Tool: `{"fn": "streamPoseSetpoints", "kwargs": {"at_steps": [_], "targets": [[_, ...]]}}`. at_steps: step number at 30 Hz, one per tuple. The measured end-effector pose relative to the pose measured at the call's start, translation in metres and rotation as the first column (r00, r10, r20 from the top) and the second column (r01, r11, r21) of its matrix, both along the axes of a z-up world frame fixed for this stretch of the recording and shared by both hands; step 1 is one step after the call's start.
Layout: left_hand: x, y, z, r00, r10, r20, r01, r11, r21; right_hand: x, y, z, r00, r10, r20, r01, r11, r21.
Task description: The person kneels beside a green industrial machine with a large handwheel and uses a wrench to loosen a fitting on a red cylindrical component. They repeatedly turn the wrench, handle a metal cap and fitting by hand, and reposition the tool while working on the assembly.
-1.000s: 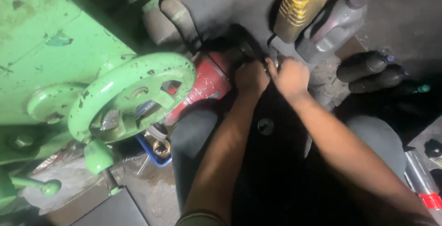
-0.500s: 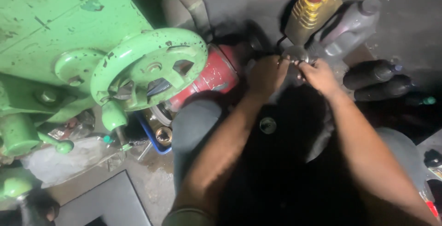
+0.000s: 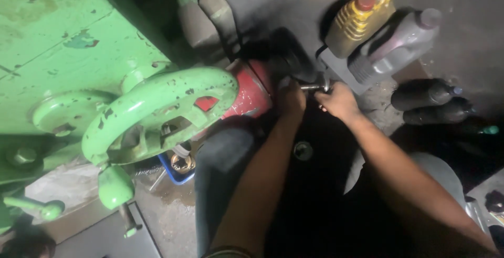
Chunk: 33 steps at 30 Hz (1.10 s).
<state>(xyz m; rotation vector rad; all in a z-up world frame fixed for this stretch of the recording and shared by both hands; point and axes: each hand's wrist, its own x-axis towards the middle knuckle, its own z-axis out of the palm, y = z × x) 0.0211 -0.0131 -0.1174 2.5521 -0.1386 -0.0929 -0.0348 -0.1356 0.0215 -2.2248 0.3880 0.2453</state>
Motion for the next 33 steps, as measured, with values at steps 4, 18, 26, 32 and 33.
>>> {"fn": "streamPoseSetpoints", "kwargs": {"at_steps": [4,18,26,32,33], "targets": [[0.002,-0.001,-0.007,0.993,0.079,-0.085,-0.079,0.997,-0.003,0.011,-0.002,-0.013,1.0,0.021,-0.004,-0.021,0.996,-0.084],[-0.001,-0.005,0.003,0.995,0.065,0.08,-0.059,0.995,-0.076,0.015,-0.011,-0.011,0.982,-0.027,-0.185,0.018,0.999,-0.048],[0.01,-0.009,0.026,0.912,0.119,0.392,-0.09,0.992,-0.091,0.011,-0.01,0.014,0.989,0.037,0.146,-0.029,0.998,-0.061],[-0.018,0.007,0.136,0.939,0.005,0.345,0.069,0.977,-0.203,0.006,-0.043,0.01,0.977,0.002,0.214,0.003,1.0,-0.022],[-0.022,0.007,0.154,0.936,-0.058,0.346,0.142,0.965,-0.222,0.005,-0.05,0.017,0.971,-0.006,0.238,-0.001,1.0,0.028]]}}
